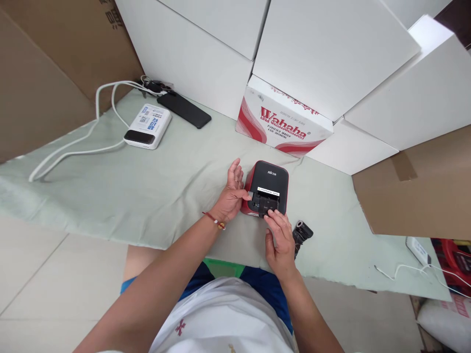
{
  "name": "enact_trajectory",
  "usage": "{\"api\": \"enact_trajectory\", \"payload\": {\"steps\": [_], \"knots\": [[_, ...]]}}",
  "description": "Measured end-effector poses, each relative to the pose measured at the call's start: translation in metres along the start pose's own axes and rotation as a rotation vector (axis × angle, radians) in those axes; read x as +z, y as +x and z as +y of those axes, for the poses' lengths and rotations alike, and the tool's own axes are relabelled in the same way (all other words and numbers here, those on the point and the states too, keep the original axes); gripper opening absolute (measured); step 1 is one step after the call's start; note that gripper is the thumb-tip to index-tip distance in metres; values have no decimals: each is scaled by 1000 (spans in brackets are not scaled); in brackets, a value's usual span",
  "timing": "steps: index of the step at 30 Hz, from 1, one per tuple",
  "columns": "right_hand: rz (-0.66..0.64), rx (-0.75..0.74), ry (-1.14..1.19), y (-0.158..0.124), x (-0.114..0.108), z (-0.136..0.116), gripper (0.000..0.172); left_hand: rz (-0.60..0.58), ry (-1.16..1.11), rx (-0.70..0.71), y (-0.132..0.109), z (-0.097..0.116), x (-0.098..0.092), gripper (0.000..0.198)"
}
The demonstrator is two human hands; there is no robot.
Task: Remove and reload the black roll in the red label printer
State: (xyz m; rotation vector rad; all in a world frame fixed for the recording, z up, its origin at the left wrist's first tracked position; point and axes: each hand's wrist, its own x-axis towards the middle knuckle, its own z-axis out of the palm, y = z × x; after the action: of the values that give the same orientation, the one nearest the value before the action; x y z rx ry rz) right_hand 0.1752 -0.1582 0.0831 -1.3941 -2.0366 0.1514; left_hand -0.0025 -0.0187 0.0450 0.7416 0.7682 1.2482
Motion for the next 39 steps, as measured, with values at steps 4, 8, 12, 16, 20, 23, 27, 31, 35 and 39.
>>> {"api": "enact_trajectory", "payload": {"steps": [4,8,12,16,20,23,27,31,35,39], "knots": [[25,25,4,4,-1,-3,55,13,-16,-7,-1,1,3,123],[18,69,39,17,-14,-7,39,29,-92,-42,-3,-2,4,111],[-119,261,147,59,-40,2,30,24,-172,-45,-8,-12,-2,76],[-366,319,-37,123,-48,21,29,88,-187,7,-9,-25,-7,48],[-715,278,-439,176,-23,25,36,164,92,67,-8,-35,-4,34],[-868,276,-622,193,-3,19,38,215,364,166,-11,-39,-2,30],[-852,302,-636,189,1,14,31,219,480,227,-15,-40,-3,35],[-639,283,-457,168,-28,12,31,202,494,233,-15,-41,-5,35],[-491,400,-79,142,-83,9,32,204,490,239,-15,-41,-6,35],[-362,644,252,106,-126,27,42,204,501,234,-14,-41,-7,35]]}}
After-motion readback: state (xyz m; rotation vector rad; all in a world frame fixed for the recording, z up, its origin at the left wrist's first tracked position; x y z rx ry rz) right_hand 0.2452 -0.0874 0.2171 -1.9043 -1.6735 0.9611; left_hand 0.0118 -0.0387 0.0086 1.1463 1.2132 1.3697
